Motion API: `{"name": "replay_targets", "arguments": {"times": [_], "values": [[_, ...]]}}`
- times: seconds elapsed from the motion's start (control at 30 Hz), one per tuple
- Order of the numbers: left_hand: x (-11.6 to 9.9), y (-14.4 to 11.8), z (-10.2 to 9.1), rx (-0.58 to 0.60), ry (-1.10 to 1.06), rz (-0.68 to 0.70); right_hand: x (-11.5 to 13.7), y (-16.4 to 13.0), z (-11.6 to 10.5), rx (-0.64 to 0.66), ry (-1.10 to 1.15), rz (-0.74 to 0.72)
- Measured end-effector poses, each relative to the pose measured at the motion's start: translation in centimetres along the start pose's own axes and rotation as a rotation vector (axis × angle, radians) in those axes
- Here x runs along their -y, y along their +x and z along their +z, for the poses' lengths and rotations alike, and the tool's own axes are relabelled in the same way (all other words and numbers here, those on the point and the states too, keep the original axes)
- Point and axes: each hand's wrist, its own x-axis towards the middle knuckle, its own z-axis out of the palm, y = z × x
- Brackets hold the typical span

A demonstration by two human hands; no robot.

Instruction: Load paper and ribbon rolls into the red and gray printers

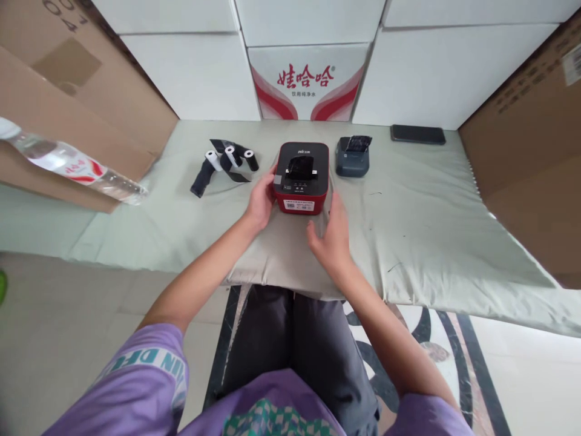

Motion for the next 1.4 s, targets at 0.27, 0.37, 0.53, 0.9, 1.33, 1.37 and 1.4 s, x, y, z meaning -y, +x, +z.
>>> {"name": "replay_targets", "arguments": {"times": [0.27,0.37,0.53,0.9,1.33,1.37,1.4], "values": [[1.4,3.7,-1.2,0.039,-0.004,0.126,11.5,-4.4,7.3,1.06,-0.025,-1.251],[1.9,2.8,-0.7,0.104,-0.035,0.161,12.8,-7.1,11.7,1.544,-0.17,-1.195],[1.7,2.1,-0.7,0.139,-0.034,0.166,11.8,-8.8,14.5,1.797,-0.298,-1.039],[1.6,2.6,-0.9,0.175,-0.038,0.141,10.6,-8.2,14.6,1.793,-0.37,-0.878],[2.7,3.5,-1.1,0.08,-0.054,0.108,9.2,-10.0,15.8,1.687,-0.325,-0.885],[2.7,3.5,-1.1,0.08,-0.036,0.103,9.0,-10.2,16.0,1.676,-0.318,-0.889],[2.6,3.4,-1.1,0.081,-0.018,0.095,8.8,-10.4,16.1,1.664,-0.308,-0.895]]}}
